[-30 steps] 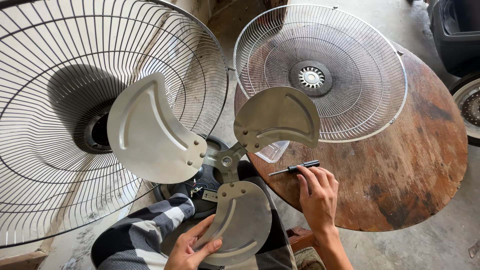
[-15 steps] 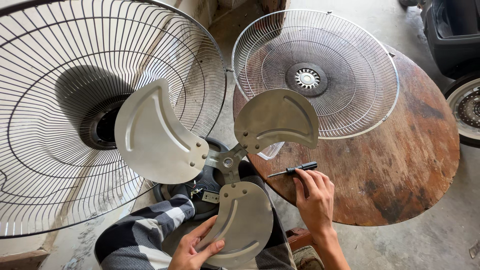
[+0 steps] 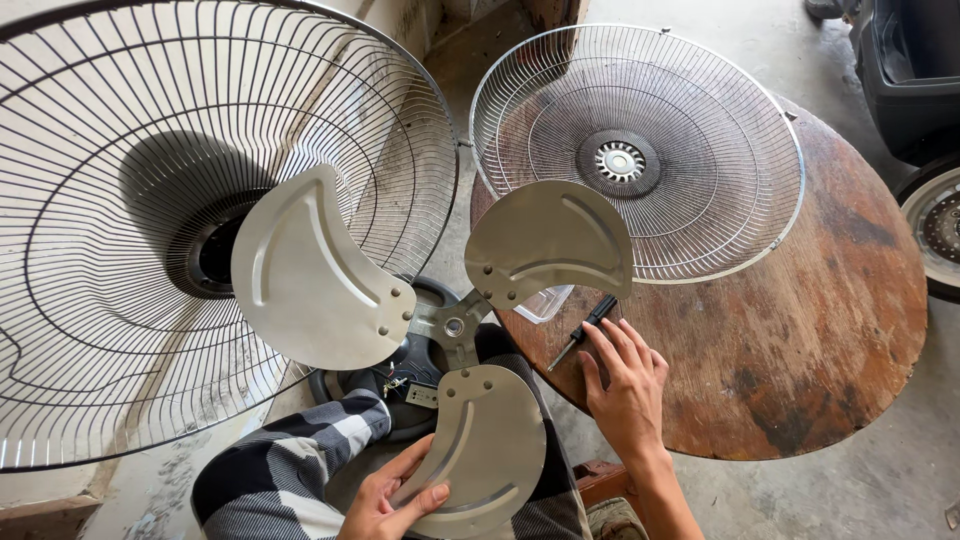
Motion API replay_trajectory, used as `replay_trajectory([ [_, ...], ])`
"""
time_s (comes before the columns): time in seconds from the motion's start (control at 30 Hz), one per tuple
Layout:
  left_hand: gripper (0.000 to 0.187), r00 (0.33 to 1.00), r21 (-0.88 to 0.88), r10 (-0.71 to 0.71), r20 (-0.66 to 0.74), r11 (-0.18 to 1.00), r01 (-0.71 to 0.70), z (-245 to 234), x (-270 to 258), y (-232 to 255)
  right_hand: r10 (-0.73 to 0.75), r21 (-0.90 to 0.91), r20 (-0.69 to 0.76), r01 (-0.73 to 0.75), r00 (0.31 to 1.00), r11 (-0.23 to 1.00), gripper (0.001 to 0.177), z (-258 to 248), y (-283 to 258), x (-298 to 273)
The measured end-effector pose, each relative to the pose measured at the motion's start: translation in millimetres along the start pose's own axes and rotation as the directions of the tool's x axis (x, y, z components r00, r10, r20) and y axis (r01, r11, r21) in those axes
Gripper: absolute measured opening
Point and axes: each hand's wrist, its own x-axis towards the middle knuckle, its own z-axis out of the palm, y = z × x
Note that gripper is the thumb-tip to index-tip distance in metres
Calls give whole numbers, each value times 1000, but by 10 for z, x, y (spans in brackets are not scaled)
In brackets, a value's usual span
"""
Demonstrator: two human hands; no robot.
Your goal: The person uses a screwdriver to tighten the front grill of an electric fan, then picks up the fan blades and mounts them onto the fan motor shaft.
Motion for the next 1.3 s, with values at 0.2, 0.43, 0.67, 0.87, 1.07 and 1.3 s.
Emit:
replay_trajectory([
  [0.2,74,1000,-5,-10,17,1000,10,15,2,12,-2,32,24,1,1000,999,44,-29,7,-59],
  [0.43,74,1000,-15,-13,22,1000,13,75,-3,55,-3,54,46,1,999,999,45,-65,7,-149],
  [0.67,70,998,-126,23,56,992,-16,219,5,126,37,172,8,-38,999,984,35,-229,-78,-214],
  [0.87,71,997,-187,23,78,982,-8,285,-37,98,161,497,193,-238,968,835,29,-493,-417,-311],
  [1.07,69,999,-93,-9,42,996,12,279,-244,165,123,604,638,-593,760,533,39,-495,-768,-114],
  [1.3,67,999,46,37,38,998,-39,134,-586,310,10,599,714,-619,700,508,51,-326,-1158,-128],
])
